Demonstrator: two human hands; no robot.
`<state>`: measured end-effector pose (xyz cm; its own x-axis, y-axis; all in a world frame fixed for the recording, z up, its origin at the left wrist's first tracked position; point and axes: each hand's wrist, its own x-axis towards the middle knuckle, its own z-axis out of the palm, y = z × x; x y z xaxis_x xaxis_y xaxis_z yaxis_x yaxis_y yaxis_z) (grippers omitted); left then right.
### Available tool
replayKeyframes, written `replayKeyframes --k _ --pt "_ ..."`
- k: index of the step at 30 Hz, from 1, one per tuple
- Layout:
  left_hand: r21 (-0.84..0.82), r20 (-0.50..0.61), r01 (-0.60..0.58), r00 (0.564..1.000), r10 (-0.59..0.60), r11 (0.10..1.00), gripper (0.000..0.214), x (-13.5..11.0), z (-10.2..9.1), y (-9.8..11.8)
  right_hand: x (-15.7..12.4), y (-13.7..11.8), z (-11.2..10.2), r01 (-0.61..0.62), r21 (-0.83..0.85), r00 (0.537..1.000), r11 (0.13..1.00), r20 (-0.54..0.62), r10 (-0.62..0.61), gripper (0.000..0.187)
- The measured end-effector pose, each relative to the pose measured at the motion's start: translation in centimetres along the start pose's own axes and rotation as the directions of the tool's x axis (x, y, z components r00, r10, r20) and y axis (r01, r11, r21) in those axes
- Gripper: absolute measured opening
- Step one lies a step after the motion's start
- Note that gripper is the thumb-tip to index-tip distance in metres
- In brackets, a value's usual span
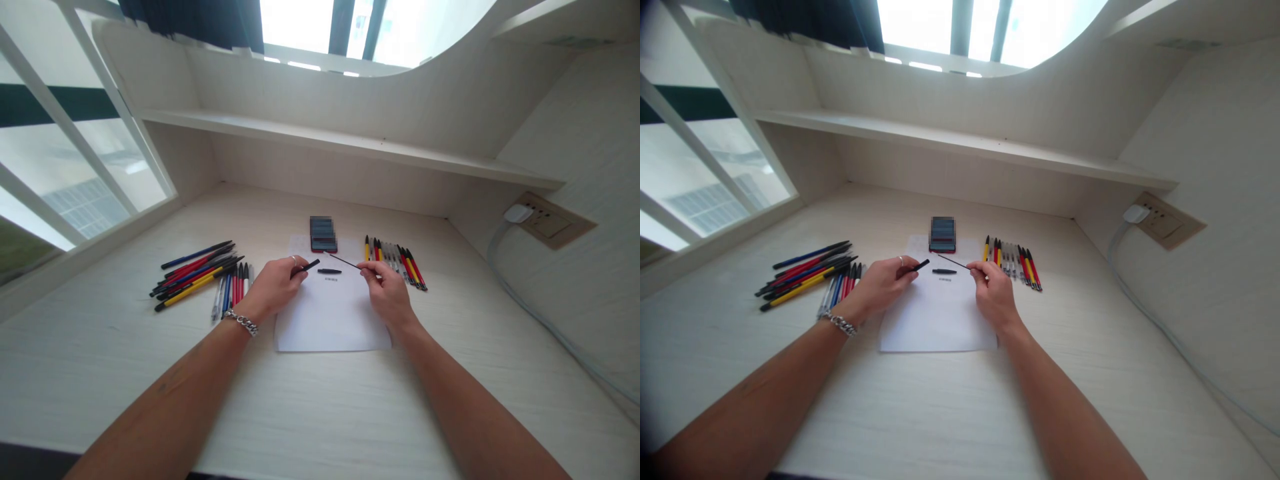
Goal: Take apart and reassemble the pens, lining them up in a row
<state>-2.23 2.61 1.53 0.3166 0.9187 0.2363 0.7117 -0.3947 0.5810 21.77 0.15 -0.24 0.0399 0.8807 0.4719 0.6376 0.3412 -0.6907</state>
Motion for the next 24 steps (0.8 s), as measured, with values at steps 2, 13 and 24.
replayKeyframes --k 2,13,24 --pt "-0.003 -0.002 0.004 1.0 -0.004 1.0 0.022 0.0 0.0 0.0 -0.1 -0.1 0.0 0.038 -0.038 0.999 0.999 0.014 -0.037 0.02" --pt "0.107 0.013 -0.069 0.998 0.068 0.992 0.021 0.0 0.3 -0.3 -0.3 -1.1 -0.1 0.184 -0.162 0.982 0.97 -0.006 -0.187 0.019" --pt "-0.083 0.049 -0.09 0.994 0.094 0.992 0.018 -0.4 1.0 0.7 -0.4 -1.7 2.1 -0.068 0.16 0.993 0.985 0.108 0.051 0.033"
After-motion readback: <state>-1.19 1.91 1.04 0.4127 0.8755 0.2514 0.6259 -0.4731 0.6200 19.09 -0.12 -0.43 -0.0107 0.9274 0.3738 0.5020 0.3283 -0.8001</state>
